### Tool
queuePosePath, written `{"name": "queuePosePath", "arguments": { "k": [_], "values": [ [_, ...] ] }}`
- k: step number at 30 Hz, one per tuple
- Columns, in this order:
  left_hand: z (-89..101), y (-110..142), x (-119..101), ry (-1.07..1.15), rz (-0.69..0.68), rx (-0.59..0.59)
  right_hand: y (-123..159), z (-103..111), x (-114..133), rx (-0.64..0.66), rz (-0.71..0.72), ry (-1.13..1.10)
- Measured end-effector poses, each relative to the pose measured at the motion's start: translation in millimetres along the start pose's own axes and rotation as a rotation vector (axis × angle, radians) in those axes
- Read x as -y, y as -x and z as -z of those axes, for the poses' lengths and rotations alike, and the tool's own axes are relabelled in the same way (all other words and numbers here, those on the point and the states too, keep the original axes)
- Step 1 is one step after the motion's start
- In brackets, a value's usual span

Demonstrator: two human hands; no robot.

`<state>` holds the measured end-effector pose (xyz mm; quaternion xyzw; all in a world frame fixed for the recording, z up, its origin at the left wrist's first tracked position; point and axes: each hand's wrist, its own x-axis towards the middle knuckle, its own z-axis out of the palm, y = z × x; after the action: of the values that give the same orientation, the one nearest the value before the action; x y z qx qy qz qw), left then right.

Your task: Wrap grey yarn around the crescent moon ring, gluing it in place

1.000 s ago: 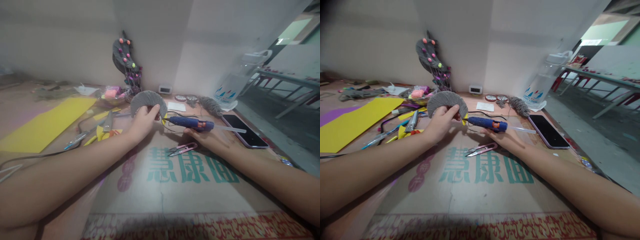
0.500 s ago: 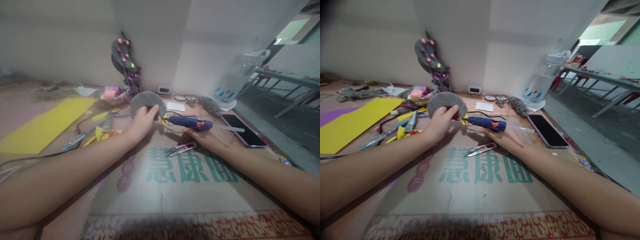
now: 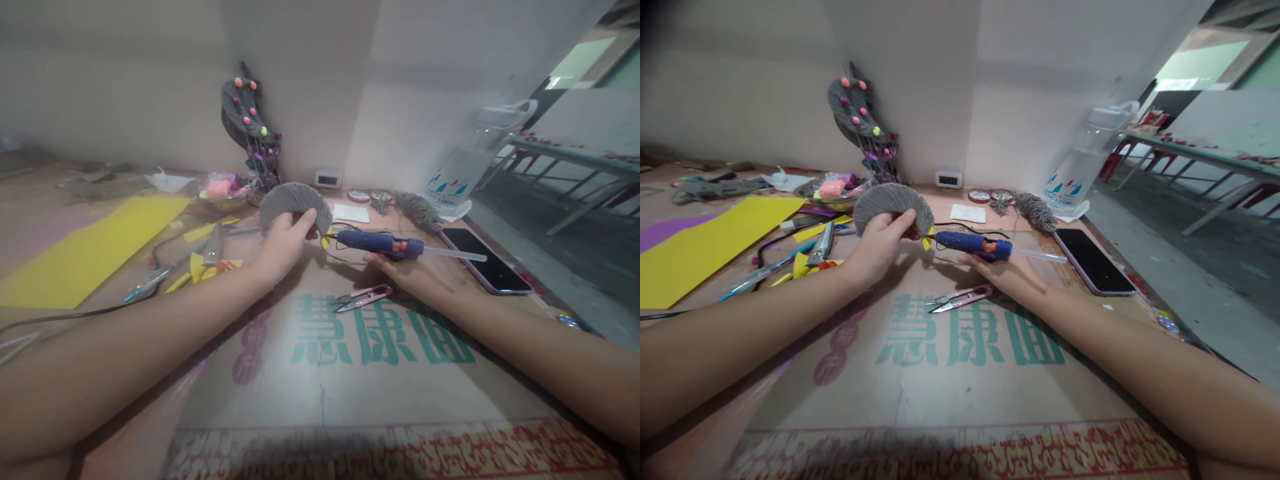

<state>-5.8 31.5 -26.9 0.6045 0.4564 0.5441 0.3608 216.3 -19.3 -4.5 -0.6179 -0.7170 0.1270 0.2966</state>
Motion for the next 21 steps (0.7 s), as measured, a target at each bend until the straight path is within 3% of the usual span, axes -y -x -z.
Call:
{"name": "queuePosePath", "arguments": {
  "k": [21],
  "values": [
    [-0.5, -3.4, 9.1, 0.061, -0.018, 0.027, -3.2, 4.2, 5.7, -0.016, -0.016, 0.035]
  ]
}}
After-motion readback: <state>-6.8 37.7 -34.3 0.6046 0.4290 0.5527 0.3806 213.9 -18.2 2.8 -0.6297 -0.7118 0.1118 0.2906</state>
